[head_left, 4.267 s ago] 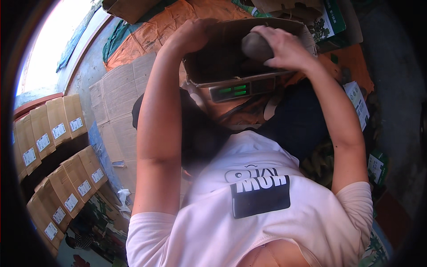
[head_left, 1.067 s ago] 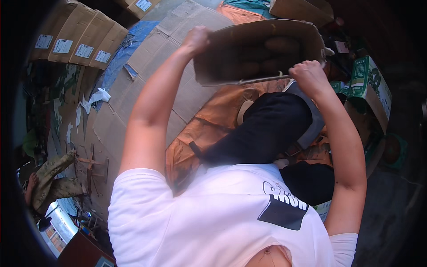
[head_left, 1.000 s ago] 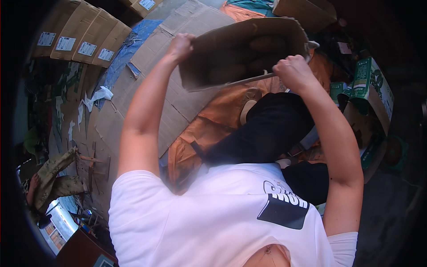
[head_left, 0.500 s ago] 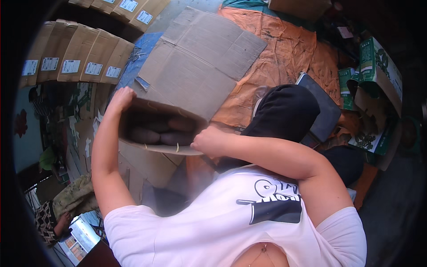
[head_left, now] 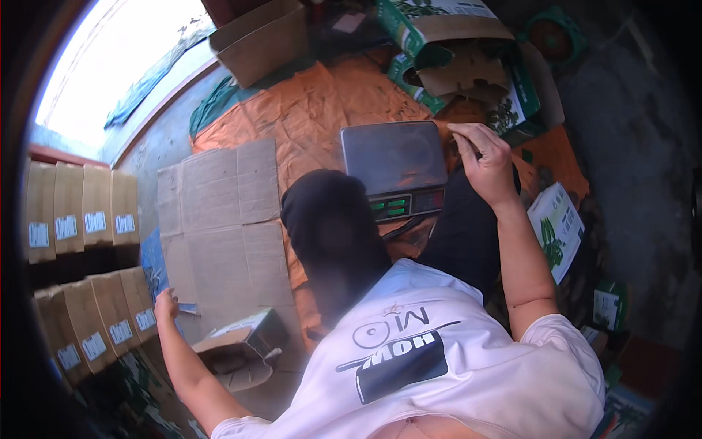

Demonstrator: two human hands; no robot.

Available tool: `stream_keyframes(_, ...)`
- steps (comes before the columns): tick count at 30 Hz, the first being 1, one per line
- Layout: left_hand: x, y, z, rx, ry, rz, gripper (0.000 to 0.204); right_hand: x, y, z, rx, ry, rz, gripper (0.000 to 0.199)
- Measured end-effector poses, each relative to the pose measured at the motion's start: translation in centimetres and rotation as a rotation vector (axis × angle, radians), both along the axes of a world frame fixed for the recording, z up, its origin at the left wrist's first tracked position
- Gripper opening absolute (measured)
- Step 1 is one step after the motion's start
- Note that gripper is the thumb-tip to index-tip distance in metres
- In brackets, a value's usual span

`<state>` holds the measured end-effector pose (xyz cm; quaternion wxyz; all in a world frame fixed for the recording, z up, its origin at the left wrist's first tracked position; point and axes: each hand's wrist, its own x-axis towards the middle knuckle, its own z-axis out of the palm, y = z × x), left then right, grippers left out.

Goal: Manually picking sweet potatoes from a pile and weighing them in a cardboard box on a digital scale.

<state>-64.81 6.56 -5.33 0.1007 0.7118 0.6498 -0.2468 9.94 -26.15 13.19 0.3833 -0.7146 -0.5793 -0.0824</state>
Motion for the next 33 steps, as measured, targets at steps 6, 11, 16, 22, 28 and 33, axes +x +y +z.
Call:
stream_keyframes(6, 29.2, 8.4, -5.8, 0.058, -0.545, -0.300, 0.034, 7.3, -16.0, -6.4, -0.188, -0.007, -0.455, 0.014)
stream_keyframes(11, 52.4, 6.1, -0.3, 0.112, -0.837, -0.802, 0.031, 10.9, -32.7, -15.7, -0.547, 0.255, -0.902, 0.022)
stream_keyframes(16, 63.1, 0.9, 8.2, -0.005, -1.023, -0.916, 0.034, 9.2, -50.1, -27.7, -0.554, 0.420, -1.310, 0.029)
stream_keyframes(22, 67.9, -4.9, 12.4, 0.016, -1.032, -0.918, 0.031, 8.6, -66.3, -33.0, -0.471, 0.569, -2.037, 0.054)
stream_keyframes(28, 71.9, -7.9, 11.2, -0.111, -1.082, -0.879, 0.032, 13.6, -70.9, -33.9, 0.463, 1.174, -1.665, 0.064)
stream_keyframes(33, 74.2, -10.2, 9.6, -0.128, -1.124, -0.872, 0.033, 14.2, -67.6, -32.1, 0.812, 1.513, -1.343, 0.061)
